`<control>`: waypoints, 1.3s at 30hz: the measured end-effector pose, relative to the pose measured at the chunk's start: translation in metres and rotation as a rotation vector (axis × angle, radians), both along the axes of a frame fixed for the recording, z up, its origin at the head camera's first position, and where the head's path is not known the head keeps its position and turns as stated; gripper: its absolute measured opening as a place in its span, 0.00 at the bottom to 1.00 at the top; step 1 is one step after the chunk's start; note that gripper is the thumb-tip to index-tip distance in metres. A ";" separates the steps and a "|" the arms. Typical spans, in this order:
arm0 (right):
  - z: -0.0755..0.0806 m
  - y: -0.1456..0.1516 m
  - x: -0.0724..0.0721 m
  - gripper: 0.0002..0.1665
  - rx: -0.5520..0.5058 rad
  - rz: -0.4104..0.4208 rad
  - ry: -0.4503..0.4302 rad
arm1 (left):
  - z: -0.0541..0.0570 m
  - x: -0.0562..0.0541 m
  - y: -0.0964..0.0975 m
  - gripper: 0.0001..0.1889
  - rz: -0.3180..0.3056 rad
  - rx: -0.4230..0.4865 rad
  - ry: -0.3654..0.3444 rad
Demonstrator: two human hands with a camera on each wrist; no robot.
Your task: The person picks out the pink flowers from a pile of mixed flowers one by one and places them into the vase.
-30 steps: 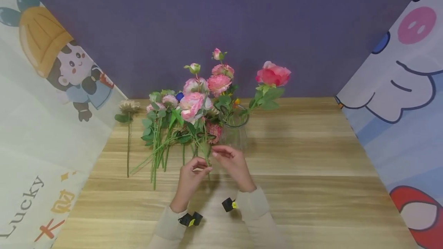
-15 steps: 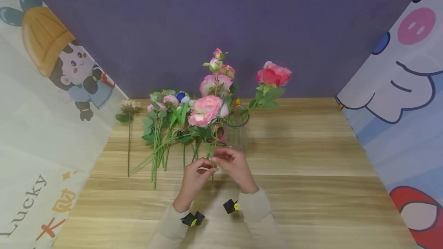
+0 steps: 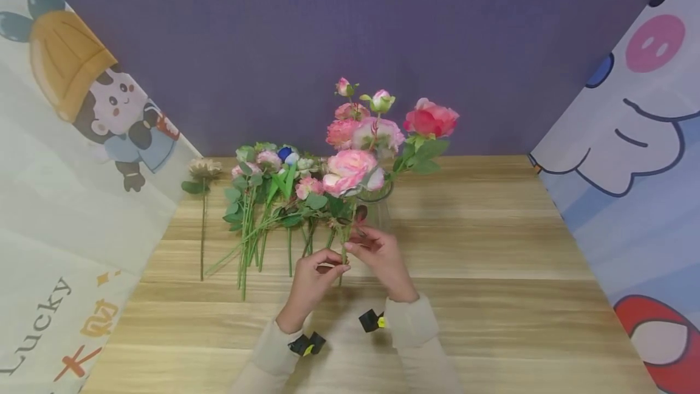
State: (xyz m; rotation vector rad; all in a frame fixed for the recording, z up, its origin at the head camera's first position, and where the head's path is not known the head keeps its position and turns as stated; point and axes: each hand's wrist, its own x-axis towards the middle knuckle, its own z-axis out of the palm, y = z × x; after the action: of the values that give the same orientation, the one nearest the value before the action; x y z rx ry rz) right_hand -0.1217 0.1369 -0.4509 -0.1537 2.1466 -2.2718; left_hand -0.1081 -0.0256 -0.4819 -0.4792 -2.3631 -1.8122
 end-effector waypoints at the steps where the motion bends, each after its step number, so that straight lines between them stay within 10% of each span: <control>1: 0.000 0.000 0.000 0.10 -0.019 0.000 0.006 | -0.002 -0.001 0.000 0.03 -0.004 0.004 0.009; 19: 0.006 0.007 0.006 0.13 -0.039 -0.002 0.027 | -0.002 -0.003 -0.002 0.05 -0.065 -0.018 0.101; 30: 0.003 0.002 0.006 0.14 -0.060 -0.065 0.355 | -0.001 -0.004 0.002 0.05 -0.062 -0.021 0.042; 39: 0.005 0.000 0.003 0.11 -0.036 -0.131 0.404 | 0.036 0.008 0.000 0.05 -0.082 -0.015 -0.002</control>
State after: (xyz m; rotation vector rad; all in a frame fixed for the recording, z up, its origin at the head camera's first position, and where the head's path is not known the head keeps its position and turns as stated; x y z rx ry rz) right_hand -0.1184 0.1367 -0.4456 -0.5302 2.3572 -2.5363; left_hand -0.1004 -0.0254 -0.4463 -0.5836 -2.3935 -1.8311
